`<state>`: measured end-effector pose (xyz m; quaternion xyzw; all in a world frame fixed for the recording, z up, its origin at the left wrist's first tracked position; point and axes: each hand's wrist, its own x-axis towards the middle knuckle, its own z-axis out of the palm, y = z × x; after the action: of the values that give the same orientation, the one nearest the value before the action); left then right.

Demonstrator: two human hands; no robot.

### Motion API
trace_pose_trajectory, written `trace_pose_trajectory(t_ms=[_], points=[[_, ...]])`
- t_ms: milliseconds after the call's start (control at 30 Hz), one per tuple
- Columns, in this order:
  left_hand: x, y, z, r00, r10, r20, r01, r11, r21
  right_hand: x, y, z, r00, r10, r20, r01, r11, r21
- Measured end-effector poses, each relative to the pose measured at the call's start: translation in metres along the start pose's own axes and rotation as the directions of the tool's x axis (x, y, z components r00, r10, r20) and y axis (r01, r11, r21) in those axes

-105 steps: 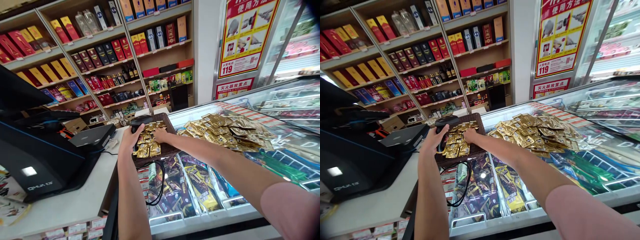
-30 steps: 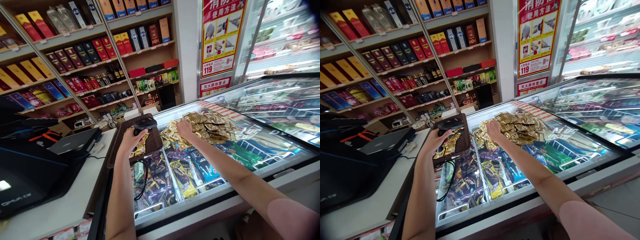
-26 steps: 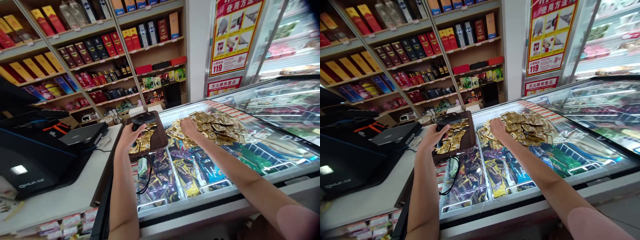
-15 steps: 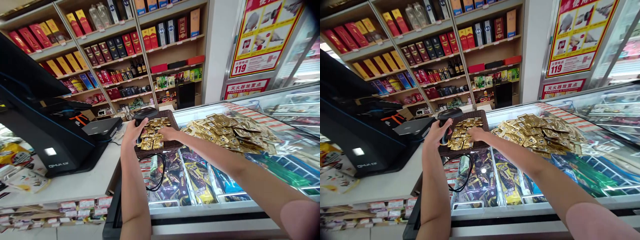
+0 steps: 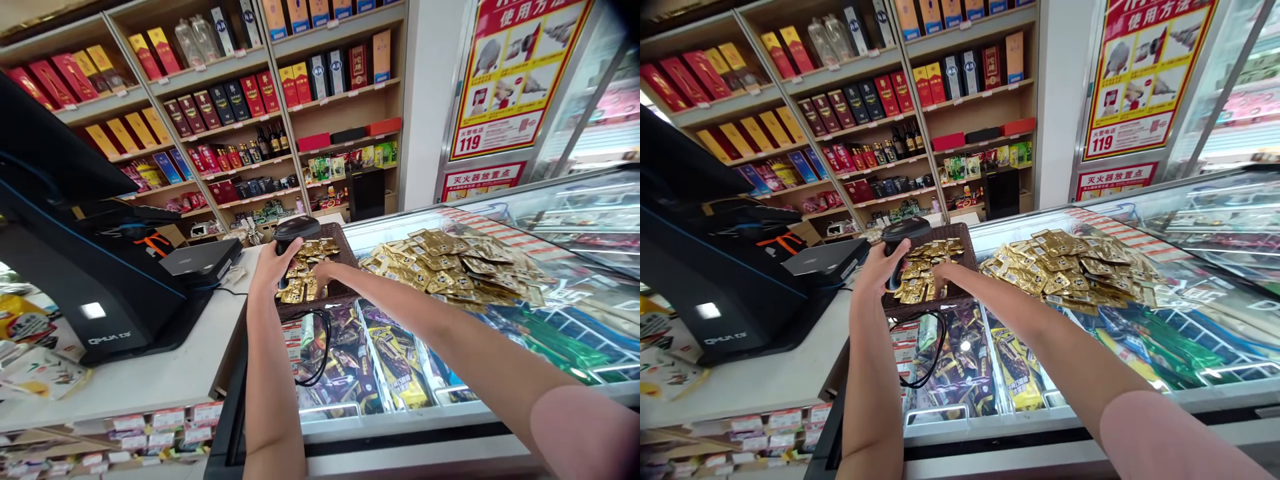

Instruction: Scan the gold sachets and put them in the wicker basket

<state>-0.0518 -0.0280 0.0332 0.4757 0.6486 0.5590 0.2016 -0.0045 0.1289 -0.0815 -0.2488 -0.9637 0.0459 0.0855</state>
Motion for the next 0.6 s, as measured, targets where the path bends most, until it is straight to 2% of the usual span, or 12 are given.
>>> trace_pose_trajectory(t_ms=[100,167,300,367,433,500,533,600], points=[[-0.004,0.007,0.005,1.000,-0.013,0.006,0.013,1.000,0.018,-0.007,-0.002,-0.012,0.964,0.018,0.264,-0.025,0.999,0.022],[-0.007,0.012,0.007,1.000,-0.012,0.017,0.011,1.000,0.029,-0.012,-0.003,-0.019,0.946,0.064,0.318,-0.087,0.995,0.058],[-0.009,0.014,0.008,1.000,-0.011,0.020,0.010,1.000,0.023,-0.019,-0.002,-0.027,0.939,0.167,0.301,-0.220,0.963,0.152],[-0.007,0.012,0.007,1.000,-0.013,0.017,0.013,1.000,0.000,-0.025,0.003,-0.030,0.953,0.192,0.236,-0.245,0.944,0.223],[-0.005,0.009,0.005,1.000,-0.010,0.017,0.011,1.000,-0.018,-0.038,0.011,-0.033,0.970,0.213,0.114,-0.239,0.916,0.323],[-0.002,0.006,0.004,1.000,-0.008,0.010,0.008,1.000,-0.023,-0.061,0.023,-0.037,0.954,0.299,-0.012,-0.254,0.832,0.493],[-0.001,0.005,0.003,1.000,-0.009,0.005,0.009,1.000,-0.020,-0.075,0.030,-0.039,0.924,0.378,-0.063,-0.266,0.750,0.606],[0.002,0.003,0.003,1.000,-0.011,-0.019,0.011,1.000,-0.016,-0.105,0.048,-0.044,0.819,0.567,-0.087,-0.272,0.518,0.811]])
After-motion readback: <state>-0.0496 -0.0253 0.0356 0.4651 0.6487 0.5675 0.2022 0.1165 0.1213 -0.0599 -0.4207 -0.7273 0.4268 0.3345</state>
